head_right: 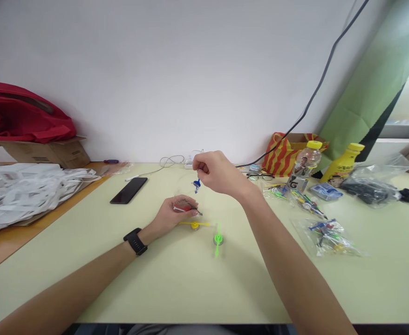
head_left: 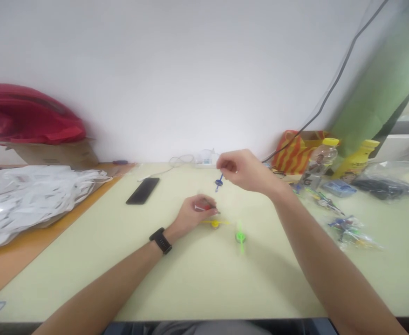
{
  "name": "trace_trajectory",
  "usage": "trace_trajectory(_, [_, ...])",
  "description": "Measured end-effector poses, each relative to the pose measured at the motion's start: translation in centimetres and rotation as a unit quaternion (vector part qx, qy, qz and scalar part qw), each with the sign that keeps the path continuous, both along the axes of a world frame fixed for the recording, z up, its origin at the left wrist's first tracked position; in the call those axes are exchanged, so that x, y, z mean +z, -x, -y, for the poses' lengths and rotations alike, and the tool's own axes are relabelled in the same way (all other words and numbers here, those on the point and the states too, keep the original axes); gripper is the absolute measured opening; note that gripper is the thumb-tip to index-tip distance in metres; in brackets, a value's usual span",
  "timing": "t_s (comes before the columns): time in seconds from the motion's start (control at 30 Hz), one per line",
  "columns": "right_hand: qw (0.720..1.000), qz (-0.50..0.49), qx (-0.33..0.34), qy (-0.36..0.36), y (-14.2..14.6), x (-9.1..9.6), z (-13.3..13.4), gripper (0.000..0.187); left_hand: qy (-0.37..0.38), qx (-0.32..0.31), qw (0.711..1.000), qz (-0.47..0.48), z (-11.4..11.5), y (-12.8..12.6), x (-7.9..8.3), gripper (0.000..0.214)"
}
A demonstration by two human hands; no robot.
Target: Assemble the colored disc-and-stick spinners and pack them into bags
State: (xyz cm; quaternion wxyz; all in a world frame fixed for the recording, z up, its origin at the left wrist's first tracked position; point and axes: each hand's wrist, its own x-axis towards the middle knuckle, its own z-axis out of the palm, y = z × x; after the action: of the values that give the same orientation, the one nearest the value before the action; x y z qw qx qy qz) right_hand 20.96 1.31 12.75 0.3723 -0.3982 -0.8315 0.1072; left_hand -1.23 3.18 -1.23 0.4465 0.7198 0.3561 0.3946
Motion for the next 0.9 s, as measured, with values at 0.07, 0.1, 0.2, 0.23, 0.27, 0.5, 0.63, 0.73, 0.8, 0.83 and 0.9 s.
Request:
trace_trajectory(0.07, [1.0,0.017,-0.015,-0.01,0.3,-0.2,-0.1,0.018,0.009,-0.002,1.0,0.004,0.0,0.0,0.0,0.033])
trace_trajectory(0.1, [0.999,0.025,-0.024,-0.018,0.4,-0.3,-0.2,0.018,0.013,-0.003,1.0,0.006,0.1,0.0,0.0,0.033])
trace_trajectory(0.2, [0.996,0.048,-0.055,-0.042,1.0,-0.7,-0.4,0.019,0.016,-0.002,1.0,0.004,0.2,-0.1,0.2,0.034])
trace_trajectory(0.23, [0.995,0.052,-0.064,-0.047,1.2,-0.8,-0.5,0.019,0.015,-0.001,1.0,0.003,0.2,-0.1,0.3,0.034])
trace_trajectory(0.27, [0.995,0.056,-0.07,-0.049,1.4,-0.9,-0.5,0.018,0.015,-0.001,1.0,0.002,0.3,-0.1,0.3,0.033])
trace_trajectory(0.5, [0.993,0.027,-0.084,-0.079,1.6,-1.0,-0.5,0.011,0.026,-0.008,1.0,-0.009,0.2,-0.1,0.1,0.038])
trace_trajectory(0.63, [0.999,0.005,-0.025,-0.036,1.3,0.0,0.6,0.008,0.034,0.01,0.999,-0.017,-0.1,-0.1,0.1,0.041])
trace_trajectory(0.73, [0.994,0.04,0.078,0.068,1.4,0.3,1.3,0.01,0.03,0.031,0.999,0.001,-0.3,0.1,0.3,0.04])
trace_trajectory(0.8, [0.977,0.095,0.143,0.129,1.8,-0.1,1.4,0.011,0.02,0.027,0.999,-0.002,-0.6,0.3,0.2,0.037])
trace_trajectory(0.83, [0.966,0.129,0.167,0.149,2.1,-0.6,1.4,0.011,0.015,0.019,1.0,-0.006,-0.8,0.5,0.1,0.034])
trace_trajectory(0.9, [0.945,0.203,0.187,0.173,3.1,-2.0,1.1,0.01,0.007,0.004,1.0,-0.005,-1.3,0.8,-0.3,0.032])
